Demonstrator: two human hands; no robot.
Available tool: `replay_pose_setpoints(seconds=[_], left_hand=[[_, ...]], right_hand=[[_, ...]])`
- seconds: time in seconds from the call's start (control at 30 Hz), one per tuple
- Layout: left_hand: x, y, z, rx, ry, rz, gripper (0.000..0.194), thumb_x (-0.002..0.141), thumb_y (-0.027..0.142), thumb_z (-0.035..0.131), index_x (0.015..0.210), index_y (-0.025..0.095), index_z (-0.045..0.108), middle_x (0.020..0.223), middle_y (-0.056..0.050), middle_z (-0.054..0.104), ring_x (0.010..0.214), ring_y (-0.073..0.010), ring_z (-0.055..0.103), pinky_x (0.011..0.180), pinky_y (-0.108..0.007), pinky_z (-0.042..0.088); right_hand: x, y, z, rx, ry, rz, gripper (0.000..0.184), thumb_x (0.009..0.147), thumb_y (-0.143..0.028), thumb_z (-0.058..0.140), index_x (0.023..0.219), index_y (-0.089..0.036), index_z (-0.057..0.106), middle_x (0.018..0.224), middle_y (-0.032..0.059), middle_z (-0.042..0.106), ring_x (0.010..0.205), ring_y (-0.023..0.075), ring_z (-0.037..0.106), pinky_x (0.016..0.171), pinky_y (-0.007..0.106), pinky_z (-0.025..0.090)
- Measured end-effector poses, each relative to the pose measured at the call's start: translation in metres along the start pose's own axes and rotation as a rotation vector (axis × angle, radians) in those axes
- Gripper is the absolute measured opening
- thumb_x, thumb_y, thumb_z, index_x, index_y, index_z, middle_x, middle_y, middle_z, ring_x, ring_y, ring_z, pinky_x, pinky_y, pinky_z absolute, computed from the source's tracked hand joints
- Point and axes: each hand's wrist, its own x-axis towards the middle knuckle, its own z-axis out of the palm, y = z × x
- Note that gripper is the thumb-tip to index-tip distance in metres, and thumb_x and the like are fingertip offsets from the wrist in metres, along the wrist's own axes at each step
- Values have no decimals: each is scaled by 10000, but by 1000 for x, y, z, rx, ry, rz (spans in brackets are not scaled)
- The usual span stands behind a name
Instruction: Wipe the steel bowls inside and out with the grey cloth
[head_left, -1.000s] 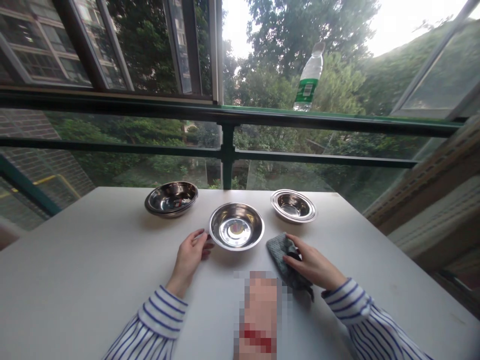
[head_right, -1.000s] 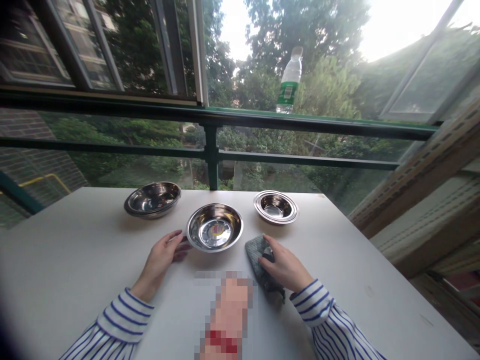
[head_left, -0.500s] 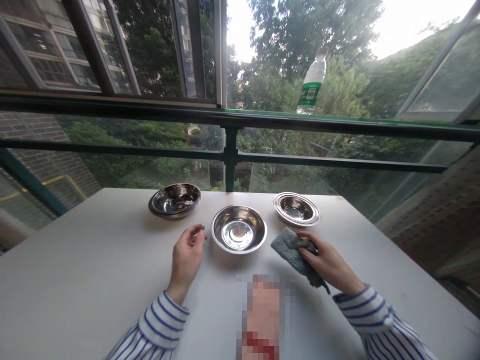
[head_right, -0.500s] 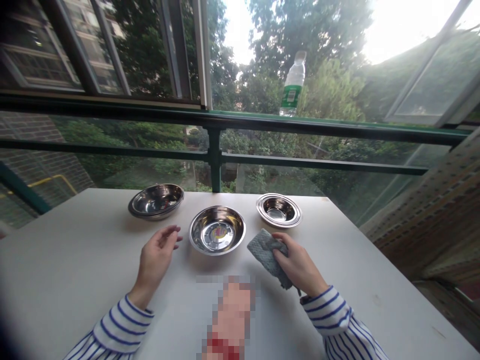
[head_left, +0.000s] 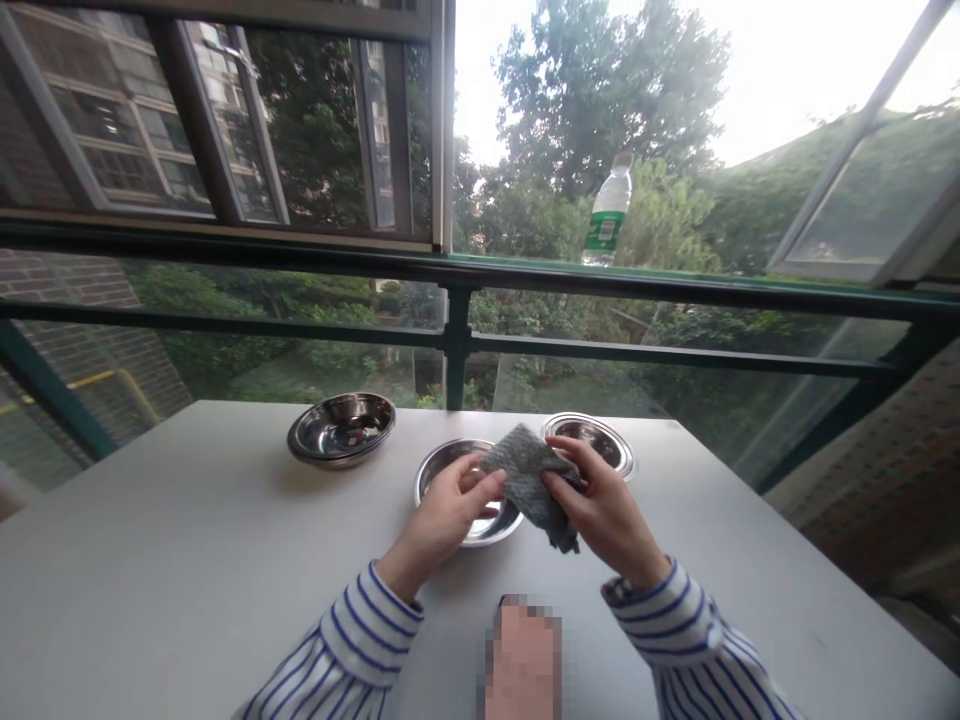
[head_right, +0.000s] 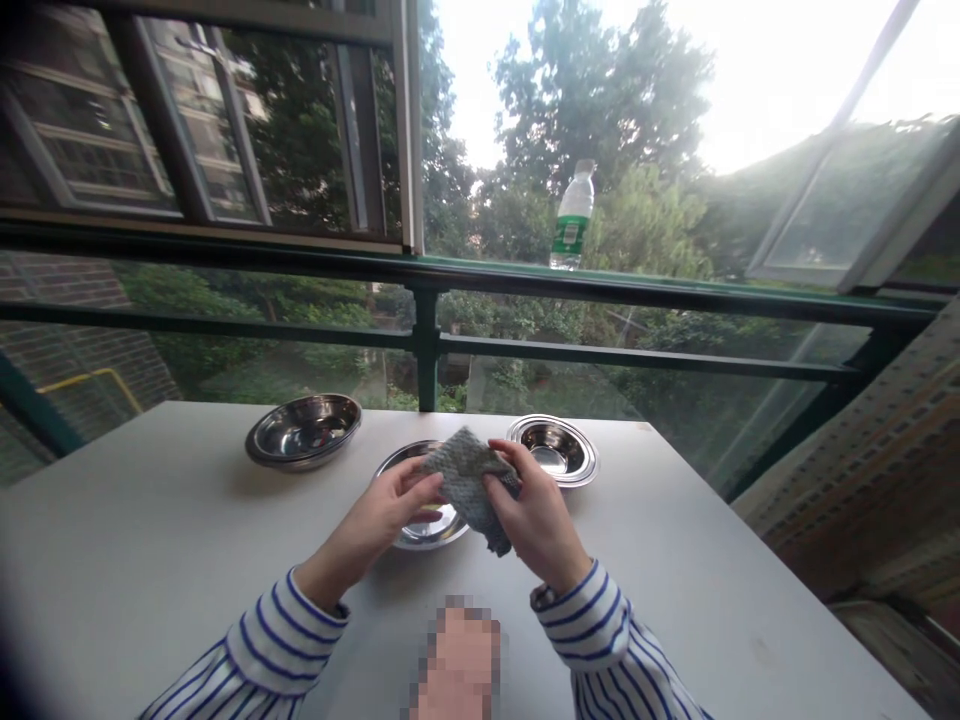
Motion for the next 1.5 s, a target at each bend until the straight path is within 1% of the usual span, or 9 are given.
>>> replay_pose_setpoints(seconds=[0.33,0.5,0.6,0.7,0.83,0.93,1.07,1.23,1.5], left_hand=[[36,9,-21,-399,97,108,235,727,225,656,950,163,618,832,-34,706,734,-141,645,679,-231,498],[43,9,-28,-507,51,125,179,752,199,645,924,149,637,826,-36,701,714,-120,639,688,-207,499],[44,8,-30,-535,33,119,173,748,188,657,917,149,640,817,-32,698,695,-113,637,696,-209,498],[44,6,-31,-544,44,99,150,754,179,654,902,152,644,800,-19,694,678,-101,631,677,-191,488],[43,6,-28,-534,46,45,151,775,218,635,894,129,661,798,-34,706,691,-118,639,687,-199,486],[39,10,-25,-532,-3,-24,317,829,383,548,910,104,674,779,-72,711,733,-171,655,706,-252,499],[35,12,-20,-482,-38,-30,336,828,388,553,990,117,667,834,-73,720,838,-192,654,776,-262,488],[36,8,-15,-437,40,-57,290,853,333,514,914,101,676,796,-86,718,803,-196,660,753,-277,499],[43,2,-23,-350,249,8,200,831,266,506,807,130,651,661,-29,688,681,-157,646,650,-249,491]], right_hand=[[27,-13,22,170,-102,-152,148,812,-289,560,915,-189,594,895,48,648,844,172,621,784,298,501],[37,-14,33,233,-81,-136,277,852,-360,533,1080,-205,552,1102,81,613,1016,193,583,869,325,476],[40,-12,41,216,-237,-112,400,852,-357,538,1219,-216,465,1188,93,580,1056,206,569,873,342,472],[40,-11,47,212,-377,-100,352,847,-319,539,1179,-209,499,1021,62,659,861,184,633,735,306,506],[41,-9,48,108,-245,-132,207,834,-263,529,1021,-197,588,816,20,676,703,158,624,635,267,479],[41,-8,46,-68,-109,-177,177,832,-240,517,978,-201,609,800,17,665,707,162,606,657,280,459],[39,-9,43,-159,-98,-188,157,842,-244,501,929,-198,624,804,22,655,723,168,591,669,284,439],[38,-10,45,-32,-161,-139,187,862,-309,477,798,-183,600,712,8,609,643,148,549,588,255,399],[46,-5,42,173,-50,-17,284,864,-434,430,822,-176,541,697,0,547,648,147,505,555,245,391]])
